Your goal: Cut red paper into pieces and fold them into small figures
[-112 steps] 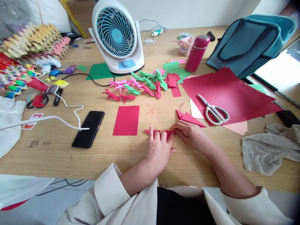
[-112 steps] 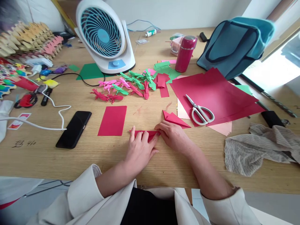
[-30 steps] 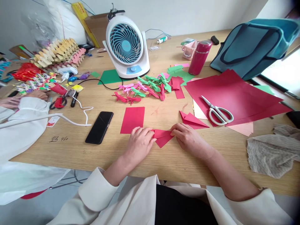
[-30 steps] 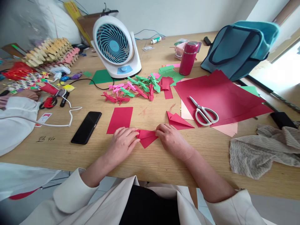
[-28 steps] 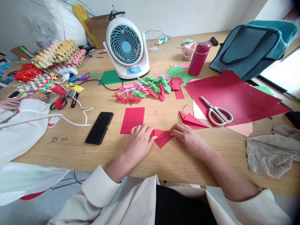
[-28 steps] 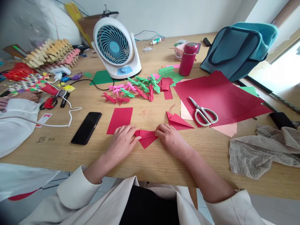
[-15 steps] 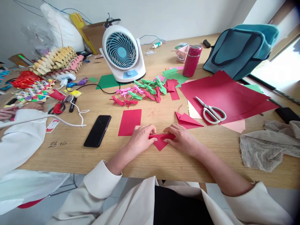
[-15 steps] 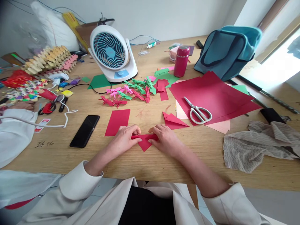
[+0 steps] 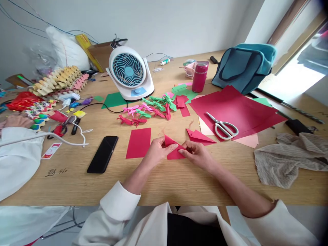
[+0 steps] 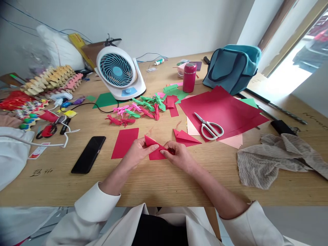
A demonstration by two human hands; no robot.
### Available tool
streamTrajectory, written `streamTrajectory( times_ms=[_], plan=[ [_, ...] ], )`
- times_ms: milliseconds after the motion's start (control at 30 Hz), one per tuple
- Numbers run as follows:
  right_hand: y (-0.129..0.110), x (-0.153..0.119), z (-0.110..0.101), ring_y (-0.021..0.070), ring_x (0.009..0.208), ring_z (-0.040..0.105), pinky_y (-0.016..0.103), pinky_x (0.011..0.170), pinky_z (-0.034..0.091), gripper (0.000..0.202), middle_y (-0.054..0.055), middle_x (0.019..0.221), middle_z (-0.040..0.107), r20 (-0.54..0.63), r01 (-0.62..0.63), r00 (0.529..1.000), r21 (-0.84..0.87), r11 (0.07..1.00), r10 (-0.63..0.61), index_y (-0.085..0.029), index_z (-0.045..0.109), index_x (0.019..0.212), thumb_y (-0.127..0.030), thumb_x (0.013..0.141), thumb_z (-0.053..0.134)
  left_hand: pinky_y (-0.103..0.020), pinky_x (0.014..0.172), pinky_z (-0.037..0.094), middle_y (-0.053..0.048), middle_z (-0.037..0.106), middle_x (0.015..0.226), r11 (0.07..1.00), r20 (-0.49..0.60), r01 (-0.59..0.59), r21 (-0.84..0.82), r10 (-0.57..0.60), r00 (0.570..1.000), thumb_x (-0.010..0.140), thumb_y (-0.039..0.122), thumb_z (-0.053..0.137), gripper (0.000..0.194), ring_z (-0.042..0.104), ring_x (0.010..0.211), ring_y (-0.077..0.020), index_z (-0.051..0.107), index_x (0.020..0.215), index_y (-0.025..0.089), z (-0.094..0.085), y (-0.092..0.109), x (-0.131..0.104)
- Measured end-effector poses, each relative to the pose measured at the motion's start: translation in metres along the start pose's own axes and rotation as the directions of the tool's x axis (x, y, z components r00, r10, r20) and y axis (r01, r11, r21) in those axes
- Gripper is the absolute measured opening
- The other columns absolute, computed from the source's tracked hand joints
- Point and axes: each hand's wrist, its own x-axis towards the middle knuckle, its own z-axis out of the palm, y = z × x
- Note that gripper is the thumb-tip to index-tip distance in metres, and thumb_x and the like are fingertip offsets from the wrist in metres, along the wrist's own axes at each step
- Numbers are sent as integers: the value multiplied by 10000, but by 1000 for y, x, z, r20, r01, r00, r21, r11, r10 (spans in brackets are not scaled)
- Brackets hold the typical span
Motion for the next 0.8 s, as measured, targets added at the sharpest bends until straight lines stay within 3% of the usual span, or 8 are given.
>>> streamTrajectory(
  times_ms=[200, 500, 700, 800],
  plan=[
    [4, 1, 3, 115, 623, 379, 250, 559, 306, 323, -31, 669, 430, 34, 10, 999, 51, 999, -12, -179, 509, 681, -420, 872, 605, -232, 617, 453, 10, 643, 690, 996, 9, 29, -78, -29, 1000, 680, 389, 789, 297, 564, 643, -118, 628, 717, 143, 12, -6, 6],
    [7, 3, 6, 109, 598, 340, 256, 540, 274, 282, -45, 641, 385, 83, 2, 997, -20, 1000, -1, -172, 537, 719, -393, 890, 576, -234, 633, 441, 6, 647, 723, 999, 67, -17, 29, 15, 998, 755, 359, 720, 229, 569, 675, -131, 630, 758, 149, 13, -22, 10],
    [7, 3, 7, 102, 590, 308, 257, 537, 251, 342, -54, 631, 321, 100, 4, 995, -54, 999, 1, -193, 426, 652, -384, 882, 592, -221, 640, 429, 15, 622, 698, 995, 45, -16, -97, 20, 999, 737, 367, 738, 244, 539, 662, -107, 632, 728, 148, 11, -21, 10],
    [5, 2, 6, 95, 574, 303, 258, 533, 245, 390, -57, 623, 315, 122, -2, 993, -68, 998, 10, -197, 389, 630, -408, 883, 596, -212, 595, 395, 34, 573, 625, 983, -30, 2, -183, -8, 1000, 681, 387, 780, 295, 488, 599, -89, 606, 666, 149, 10, -20, 13]
  ],
)
